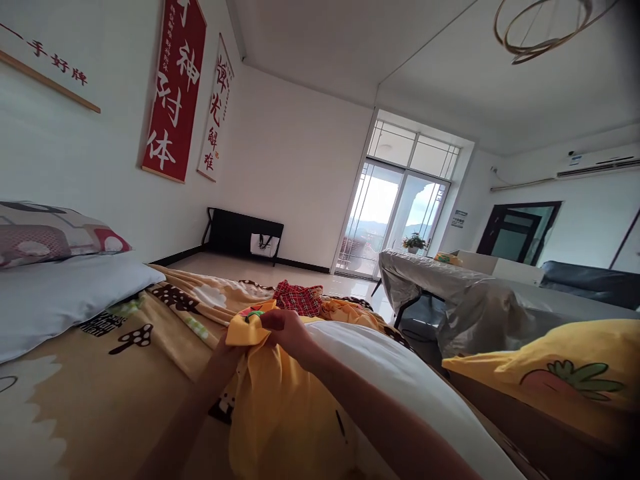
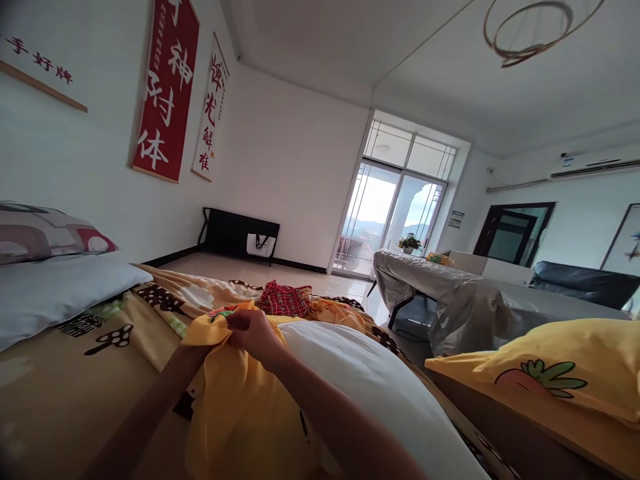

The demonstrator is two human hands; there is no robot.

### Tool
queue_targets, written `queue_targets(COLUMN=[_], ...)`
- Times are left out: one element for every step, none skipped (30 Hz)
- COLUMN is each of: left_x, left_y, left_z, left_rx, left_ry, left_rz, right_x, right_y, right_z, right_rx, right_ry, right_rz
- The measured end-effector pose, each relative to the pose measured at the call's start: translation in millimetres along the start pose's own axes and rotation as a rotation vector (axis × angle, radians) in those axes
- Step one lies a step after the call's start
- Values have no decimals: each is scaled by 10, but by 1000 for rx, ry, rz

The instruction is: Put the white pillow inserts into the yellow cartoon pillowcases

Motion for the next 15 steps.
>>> queue_targets(left_x=[-7, -17, -29, -43, -58, -71, -82, -92, -98, -102, -102, -99, -94, -86, -76], left_y=[-15, -32, -50, -67, -83, -96, -110, -125, -141, -157, -171, -180, -183, -180, -173], left_z=[-10, -17, -19, -19, -19, -15, -11, -7, -3, 0, 2, 2, -2, -4, -5], left_rx=[74, 171, 278, 383, 474, 536, 578, 606, 622, 629, 626, 611, 585, 550, 509], left_ry=[15, 20, 8, -8, -24, -39, -50, -56, -59, -63, -67, -63, -51, -40, -32], left_rz=[-43, -98, -158, -217, -266, -299, -324, -345, -360, -369, -372, -367, -354, -336, -321], right_x=[-11, -22, -33, -42, -49, -55, -58, -61, -62, -62, -61, -59, -57, -54, -49], right_y=[0, 3, 10, 22, 40, 62, 83, 101, 114, 121, 122, 119, 111, 98, 81], right_z=[-8, -22, -42, -65, -90, -115, -137, -156, -169, -179, -185, -186, -182, -176, -168], right_rx=[19, 29, 32, 27, 15, -3, -23, -39, -49, -52, -48, -39, -26, -8, 14], right_ry=[1, -3, -7, -12, -18, -22, -24, -25, -20, -8, 9, 25, 33, 40, 44], right_rz=[1, -6, -18, -31, -35, -34, -35, -38, -44, -51, -54, -50, -38, -20, -4])
Point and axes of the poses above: each hand's wrist, its own x-axis towards the middle knuckle, its own z-axis out of the back of the hand, y = z × x, the point moved 3 cm from there along x, towards the middle knuckle
